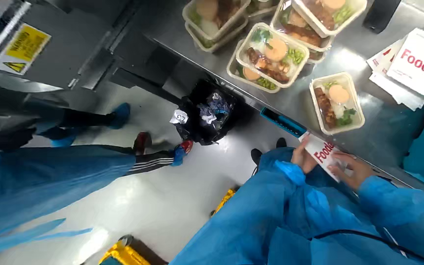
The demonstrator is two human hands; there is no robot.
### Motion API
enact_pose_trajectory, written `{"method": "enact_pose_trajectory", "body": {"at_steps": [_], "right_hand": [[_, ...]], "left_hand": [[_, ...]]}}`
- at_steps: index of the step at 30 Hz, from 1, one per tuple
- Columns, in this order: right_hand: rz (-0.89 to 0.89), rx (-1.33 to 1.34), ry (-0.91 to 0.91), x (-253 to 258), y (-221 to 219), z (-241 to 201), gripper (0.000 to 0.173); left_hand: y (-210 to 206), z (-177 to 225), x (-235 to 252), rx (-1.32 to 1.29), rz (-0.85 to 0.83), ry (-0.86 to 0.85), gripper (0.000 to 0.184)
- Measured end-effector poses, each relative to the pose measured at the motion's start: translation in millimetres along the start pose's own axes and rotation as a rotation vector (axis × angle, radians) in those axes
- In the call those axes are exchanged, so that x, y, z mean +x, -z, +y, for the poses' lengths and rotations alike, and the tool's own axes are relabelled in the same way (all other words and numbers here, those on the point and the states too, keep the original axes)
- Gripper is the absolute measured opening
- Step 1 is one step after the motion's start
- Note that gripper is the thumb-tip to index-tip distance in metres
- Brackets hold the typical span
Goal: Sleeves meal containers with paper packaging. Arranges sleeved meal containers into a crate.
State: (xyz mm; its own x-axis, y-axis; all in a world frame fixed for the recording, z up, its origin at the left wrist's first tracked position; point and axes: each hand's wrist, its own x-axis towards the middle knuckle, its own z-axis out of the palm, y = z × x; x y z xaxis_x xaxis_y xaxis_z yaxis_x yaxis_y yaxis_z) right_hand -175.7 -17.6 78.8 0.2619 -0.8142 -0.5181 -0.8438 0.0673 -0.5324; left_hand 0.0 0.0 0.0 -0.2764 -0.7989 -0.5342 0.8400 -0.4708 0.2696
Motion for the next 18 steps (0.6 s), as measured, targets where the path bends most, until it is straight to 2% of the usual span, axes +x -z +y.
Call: {"method": "enact_pose_trajectory", "body": {"at_steps": [1, 3, 4, 7, 8, 10, 12, 14, 15, 18], "right_hand": [[-0.016, -0.011, 0.051, 0.7, -4.0, -1.1, 0.051], [-0.027, -0.043, 0.047, 8.7, -4.0, -14.5, 0.058], [-0.030, -0.058, -0.010, 8.1, -0.7, -25.6, 0.065], [0.091, 0.058, -0.102, 21.7, 18.6, -58.0, 0.079], [0.088, 0.164, -0.108, 25.3, 22.9, -69.5, 0.075], [0.061, 0.371, -0.077, 22.2, 25.8, -95.4, 0.051], [0.115, 0.439, 0.003, 16.1, 24.4, -114.8, 0.030], [0.212, 0.418, 0.075, 14.6, 15.7, -124.1, 0.031], [0.257, 0.392, 0.097, 15.1, 10.9, -125.7, 0.035], [0.301, 0.357, 0.073, 13.9, 11.0, -132.8, 0.044]], "left_hand": [[-4.4, 2.4, -14.0, 0.130, 0.068, 0.011, 0.037], [-6.2, 19.7, -29.7, 0.398, 0.244, 0.019, 0.034], [-0.7, 29.2, -46.9, 0.519, 0.278, 0.000, 0.033], [7.5, 81.4, -114.3, 0.804, 0.206, -0.112, 0.028], [6.4, 93.5, -137.4, 0.846, 0.192, -0.165, 0.025], [6.5, 106.0, -170.3, 0.976, 0.252, -0.300, 0.024], [8.5, 113.3, -181.9, 1.172, 0.436, -0.418, 0.035], [7.1, 116.8, -184.3, 1.129, 0.625, -0.492, 0.034], [5.7, 116.4, -184.6, 1.052, 0.666, -0.521, 0.031], [-4.8, 118.4, -188.3, 0.753, 0.583, -0.500, 0.017]]}}
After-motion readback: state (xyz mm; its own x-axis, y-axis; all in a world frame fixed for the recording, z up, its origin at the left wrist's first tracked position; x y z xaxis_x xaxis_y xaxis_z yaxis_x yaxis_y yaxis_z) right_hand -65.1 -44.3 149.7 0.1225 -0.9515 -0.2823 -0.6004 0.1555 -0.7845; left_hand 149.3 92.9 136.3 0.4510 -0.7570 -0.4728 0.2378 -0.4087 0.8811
